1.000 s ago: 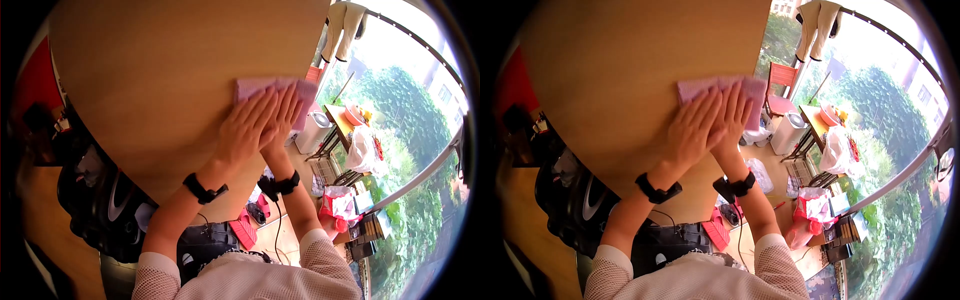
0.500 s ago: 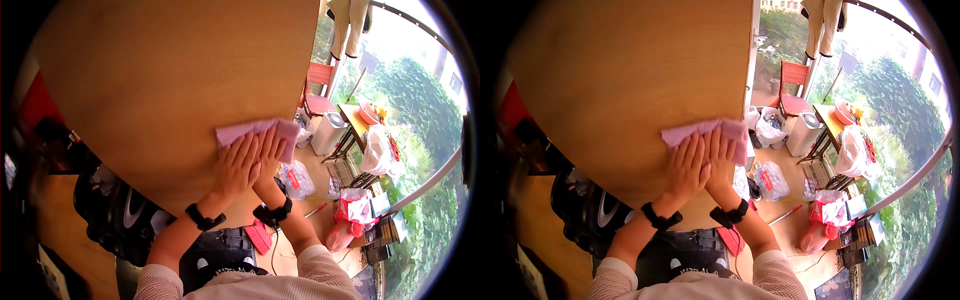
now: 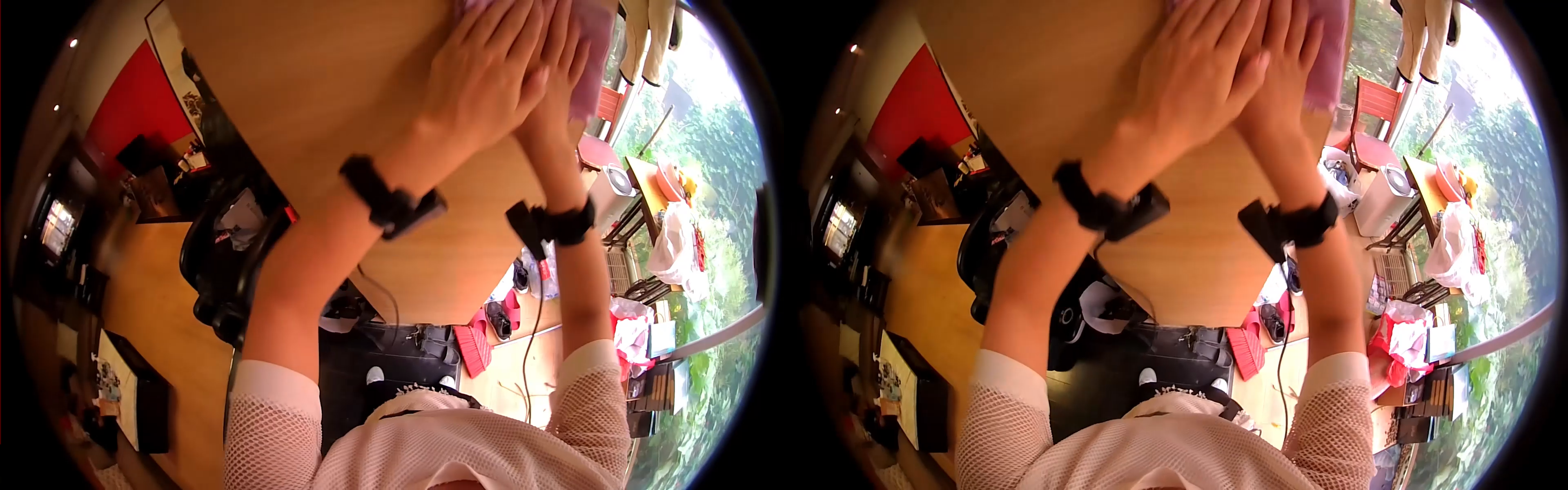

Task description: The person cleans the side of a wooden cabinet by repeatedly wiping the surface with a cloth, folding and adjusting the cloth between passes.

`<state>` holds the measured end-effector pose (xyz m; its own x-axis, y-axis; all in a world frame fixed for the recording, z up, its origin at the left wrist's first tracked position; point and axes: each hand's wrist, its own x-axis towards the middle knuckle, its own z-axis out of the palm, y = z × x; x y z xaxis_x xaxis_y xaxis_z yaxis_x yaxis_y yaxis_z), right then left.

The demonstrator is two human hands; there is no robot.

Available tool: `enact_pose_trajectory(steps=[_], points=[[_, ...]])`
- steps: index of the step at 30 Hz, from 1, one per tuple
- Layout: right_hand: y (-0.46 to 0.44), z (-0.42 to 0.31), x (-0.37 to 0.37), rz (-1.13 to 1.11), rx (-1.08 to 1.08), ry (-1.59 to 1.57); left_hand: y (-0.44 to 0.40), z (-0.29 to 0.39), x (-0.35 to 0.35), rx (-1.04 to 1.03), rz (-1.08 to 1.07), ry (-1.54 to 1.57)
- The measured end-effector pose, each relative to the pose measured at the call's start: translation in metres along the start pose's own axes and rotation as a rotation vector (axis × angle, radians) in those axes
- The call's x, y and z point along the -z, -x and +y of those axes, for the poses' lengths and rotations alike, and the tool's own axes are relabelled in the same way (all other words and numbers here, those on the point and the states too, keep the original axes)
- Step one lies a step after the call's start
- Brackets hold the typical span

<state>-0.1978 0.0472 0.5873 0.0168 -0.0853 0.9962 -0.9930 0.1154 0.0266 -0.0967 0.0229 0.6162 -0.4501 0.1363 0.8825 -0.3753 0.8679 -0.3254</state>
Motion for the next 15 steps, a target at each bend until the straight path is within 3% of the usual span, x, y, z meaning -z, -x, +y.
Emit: enact_pose_trajectory(steps=[2,5,12,14,15], points=[[-0.035,-0.011,0.013,-0.125,-0.047,0.069,-0.016,-0.020,0.009,-0.053,0.045,-0.036],[-0.048,-0.034,-0.001,0.008,-0.043,0.160,-0.023,-0.047,0.021,-0.157,0.088,-0.048],[-0.087,-0.132,-0.062,0.160,-0.018,0.193,0.008,-0.134,0.094,-0.131,0.092,-0.316],[-0.105,-0.164,-0.063,0.230,-0.014,-0.330,0.010,-0.166,0.121,-0.169,0.104,-0.410],[-0.116,-0.178,-0.074,0.272,0.028,-0.151,0.011,-0.183,0.133,-0.184,0.105,-0.452]])
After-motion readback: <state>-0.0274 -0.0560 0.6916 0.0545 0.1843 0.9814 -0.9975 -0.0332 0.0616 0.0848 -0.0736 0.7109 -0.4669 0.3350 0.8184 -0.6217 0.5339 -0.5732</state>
